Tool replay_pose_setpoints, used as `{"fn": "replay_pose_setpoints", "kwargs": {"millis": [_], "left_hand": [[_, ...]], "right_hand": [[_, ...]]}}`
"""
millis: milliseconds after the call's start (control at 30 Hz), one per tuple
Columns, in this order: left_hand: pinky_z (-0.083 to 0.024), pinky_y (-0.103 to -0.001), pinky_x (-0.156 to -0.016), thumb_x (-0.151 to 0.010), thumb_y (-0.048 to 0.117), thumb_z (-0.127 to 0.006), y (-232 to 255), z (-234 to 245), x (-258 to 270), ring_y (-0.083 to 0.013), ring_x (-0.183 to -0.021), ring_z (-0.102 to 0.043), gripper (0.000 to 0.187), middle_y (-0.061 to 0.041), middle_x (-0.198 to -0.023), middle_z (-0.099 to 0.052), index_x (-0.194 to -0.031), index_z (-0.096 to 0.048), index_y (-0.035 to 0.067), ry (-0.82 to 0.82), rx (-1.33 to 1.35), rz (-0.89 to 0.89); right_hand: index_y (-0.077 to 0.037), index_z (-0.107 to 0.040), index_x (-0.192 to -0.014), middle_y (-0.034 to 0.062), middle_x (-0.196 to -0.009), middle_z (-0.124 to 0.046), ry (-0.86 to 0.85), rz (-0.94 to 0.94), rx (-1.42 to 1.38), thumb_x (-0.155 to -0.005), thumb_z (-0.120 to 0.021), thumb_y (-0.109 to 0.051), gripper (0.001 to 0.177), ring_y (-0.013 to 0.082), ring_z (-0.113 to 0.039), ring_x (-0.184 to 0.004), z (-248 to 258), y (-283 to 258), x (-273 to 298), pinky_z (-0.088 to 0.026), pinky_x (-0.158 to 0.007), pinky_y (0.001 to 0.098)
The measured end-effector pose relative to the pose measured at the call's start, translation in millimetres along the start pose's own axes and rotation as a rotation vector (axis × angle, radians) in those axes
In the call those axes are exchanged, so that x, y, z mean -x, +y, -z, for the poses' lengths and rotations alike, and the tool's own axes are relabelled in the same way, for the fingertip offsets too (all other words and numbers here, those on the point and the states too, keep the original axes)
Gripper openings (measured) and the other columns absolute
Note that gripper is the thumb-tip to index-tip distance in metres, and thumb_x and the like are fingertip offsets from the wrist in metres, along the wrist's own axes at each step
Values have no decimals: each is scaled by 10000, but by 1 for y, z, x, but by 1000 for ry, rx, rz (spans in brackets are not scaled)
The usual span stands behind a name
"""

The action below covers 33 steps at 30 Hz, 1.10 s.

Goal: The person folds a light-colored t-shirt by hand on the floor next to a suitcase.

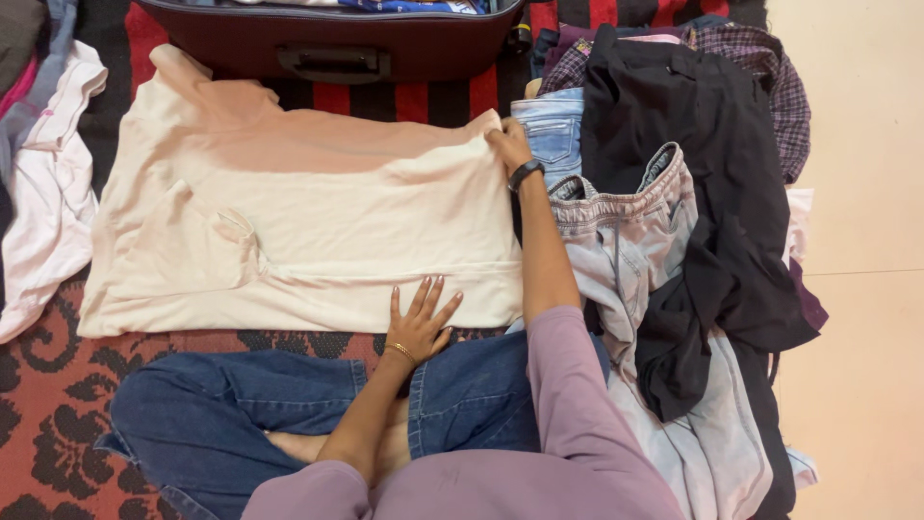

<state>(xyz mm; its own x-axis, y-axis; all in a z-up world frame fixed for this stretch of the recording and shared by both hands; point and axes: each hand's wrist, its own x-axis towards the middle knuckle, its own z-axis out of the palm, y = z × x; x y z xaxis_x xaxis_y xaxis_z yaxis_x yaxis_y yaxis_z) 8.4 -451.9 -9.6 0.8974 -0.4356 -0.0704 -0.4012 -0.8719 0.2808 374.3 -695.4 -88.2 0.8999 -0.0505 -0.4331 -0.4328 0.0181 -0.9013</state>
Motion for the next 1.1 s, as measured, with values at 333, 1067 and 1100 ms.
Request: {"fn": "replay_pose_setpoints", "kwargs": {"millis": [333, 1067, 1100], "left_hand": [[-57, -716, -1168, -894, 581, -571, -5, 8, -2, -213, -1551, -116, 758, -53, -1698, -142, -1575, -267, 439, -51, 59, -30], [-207, -710, -1183, -998, 454, -561, 9, -42, -23, -456, -1555, -190, 625, -253, -1677, -252, -1589, -424, 302, 180, 297, -153], [-214, -701, -1194, -990, 428, -537, 7, -34, -19, -432, -1523, -240, 603, -241, -1648, -289, -1567, -436, 288, 117, 246, -169]], "right_hand": [[47, -714, -1130, 118, -1195, -717, -334, 405, 356, -682, -702, 87, 451, 253, -665, -1152, 38, -36, -7, -503, -999, 339], [-121, -264, -1607, 59, -1709, -181, -467, 550, 1364, -990, -538, -509, 778, 212, -113, -1582, -196, 59, 277, -93, -1216, 686], [-115, -257, -1615, 68, -1708, -184, -411, 531, 1326, -980, -547, -500, 797, 215, -123, -1583, -177, 68, 273, -88, -1211, 687]]}}
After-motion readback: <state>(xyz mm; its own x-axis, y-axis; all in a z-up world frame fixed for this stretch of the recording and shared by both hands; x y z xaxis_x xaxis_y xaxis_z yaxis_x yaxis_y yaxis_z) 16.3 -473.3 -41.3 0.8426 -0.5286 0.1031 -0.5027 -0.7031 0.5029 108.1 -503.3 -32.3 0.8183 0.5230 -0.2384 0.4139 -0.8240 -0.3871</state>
